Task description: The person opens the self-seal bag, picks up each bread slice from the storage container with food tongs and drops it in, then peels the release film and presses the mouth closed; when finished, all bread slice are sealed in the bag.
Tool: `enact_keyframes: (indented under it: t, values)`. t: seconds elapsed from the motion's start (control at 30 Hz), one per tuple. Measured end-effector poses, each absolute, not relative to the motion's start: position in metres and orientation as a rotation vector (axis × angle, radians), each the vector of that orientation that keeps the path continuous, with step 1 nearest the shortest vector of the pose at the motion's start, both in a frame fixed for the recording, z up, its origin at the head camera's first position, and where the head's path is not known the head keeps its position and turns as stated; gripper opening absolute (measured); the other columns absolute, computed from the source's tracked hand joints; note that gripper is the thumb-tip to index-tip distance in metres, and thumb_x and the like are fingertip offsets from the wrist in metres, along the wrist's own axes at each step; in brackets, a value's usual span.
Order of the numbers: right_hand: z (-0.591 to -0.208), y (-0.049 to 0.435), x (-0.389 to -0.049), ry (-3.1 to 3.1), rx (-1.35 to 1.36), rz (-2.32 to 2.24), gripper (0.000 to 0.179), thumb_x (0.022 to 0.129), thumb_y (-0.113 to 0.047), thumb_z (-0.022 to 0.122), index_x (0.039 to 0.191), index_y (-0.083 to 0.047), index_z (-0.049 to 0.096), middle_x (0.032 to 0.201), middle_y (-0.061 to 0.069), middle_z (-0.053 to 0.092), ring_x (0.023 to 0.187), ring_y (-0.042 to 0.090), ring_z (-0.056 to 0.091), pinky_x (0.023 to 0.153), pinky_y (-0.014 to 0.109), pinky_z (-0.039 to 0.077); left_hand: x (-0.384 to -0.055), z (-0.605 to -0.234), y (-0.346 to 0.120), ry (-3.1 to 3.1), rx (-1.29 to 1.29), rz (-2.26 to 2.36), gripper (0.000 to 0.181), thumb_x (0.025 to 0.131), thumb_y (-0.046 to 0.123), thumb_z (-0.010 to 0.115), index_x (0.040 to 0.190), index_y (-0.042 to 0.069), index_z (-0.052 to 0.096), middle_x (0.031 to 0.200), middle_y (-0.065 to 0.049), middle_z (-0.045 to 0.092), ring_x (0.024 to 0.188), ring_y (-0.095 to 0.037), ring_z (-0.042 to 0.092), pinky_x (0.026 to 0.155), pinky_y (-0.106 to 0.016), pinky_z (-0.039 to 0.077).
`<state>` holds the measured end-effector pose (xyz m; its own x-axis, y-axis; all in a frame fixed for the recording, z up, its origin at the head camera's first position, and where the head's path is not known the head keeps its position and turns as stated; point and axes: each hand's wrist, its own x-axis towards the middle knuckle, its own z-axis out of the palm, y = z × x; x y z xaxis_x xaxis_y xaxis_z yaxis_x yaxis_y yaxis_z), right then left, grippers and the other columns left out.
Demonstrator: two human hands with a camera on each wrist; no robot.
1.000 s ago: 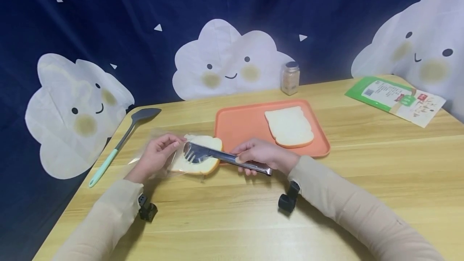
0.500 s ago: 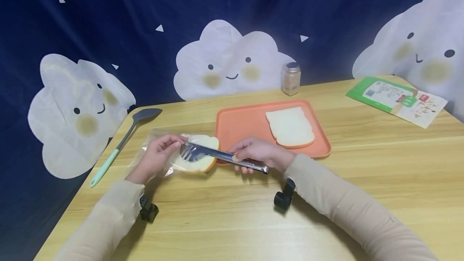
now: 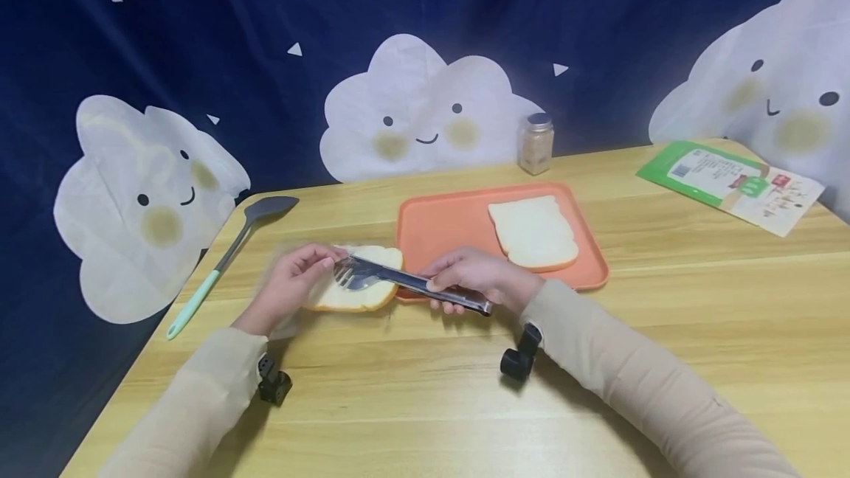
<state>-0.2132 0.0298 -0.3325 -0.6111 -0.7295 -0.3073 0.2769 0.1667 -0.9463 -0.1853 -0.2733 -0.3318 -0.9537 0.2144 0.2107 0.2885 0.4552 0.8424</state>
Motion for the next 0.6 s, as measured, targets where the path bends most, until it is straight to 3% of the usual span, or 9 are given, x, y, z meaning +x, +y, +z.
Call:
enact_keyframes:
  t: [0.13, 0.3, 0.5, 0.6]
  values:
    - [-0.328, 0.026, -0.209, 1.754, -0.515, -1.491, 0.039, 0.089, -0.001, 0.052, 0.127, 0.003, 0.052, 0.071, 0.014, 0.061, 0.049, 0.013, 0.053, 0.044, 0.022, 0.044, -0.187, -0.331, -0.270, -2.617, -0.382, -1.494, 0.019, 0.095, 0.009, 0.051, 0.098, -0.007, 0.060, 0.116, -0.023, 0.060, 0.102, 0.002, 0.054, 0.089, -0.011, 0.040]
    - [-0.322, 0.020, -0.208, 1.841, -0.584, -1.416, 0.039, 0.087, -0.001, 0.053, 0.127, 0.001, 0.053, 0.068, 0.014, 0.060, 0.047, 0.013, 0.052, 0.043, 0.022, 0.043, -0.187, -0.330, -0.267, -2.554, -0.368, -1.516, 0.016, 0.094, 0.008, 0.052, 0.097, -0.006, 0.061, 0.111, -0.024, 0.062, 0.098, -0.006, 0.059, 0.082, -0.012, 0.044]
    - [-0.320, 0.014, -0.210, 1.751, -0.509, -1.471, 0.037, 0.089, -0.001, 0.052, 0.125, 0.001, 0.055, 0.070, 0.012, 0.059, 0.047, 0.013, 0.052, 0.043, 0.021, 0.042, -0.188, -0.332, -0.263, -2.469, -0.544, -1.636, 0.016, 0.094, 0.000, 0.047, 0.092, -0.013, 0.056, 0.101, 0.004, 0.066, 0.085, -0.003, 0.060, 0.067, -0.015, 0.048]
    - [-0.320, 0.012, -0.210, 1.801, -0.507, -1.449, 0.036, 0.088, -0.001, 0.052, 0.124, 0.000, 0.056, 0.070, 0.012, 0.059, 0.047, 0.013, 0.052, 0.043, 0.022, 0.042, -0.187, -0.332, -0.263, -2.450, -0.580, -1.627, 0.016, 0.094, -0.002, 0.047, 0.091, -0.015, 0.055, 0.099, 0.012, 0.064, 0.093, 0.000, 0.059, 0.074, -0.014, 0.047]
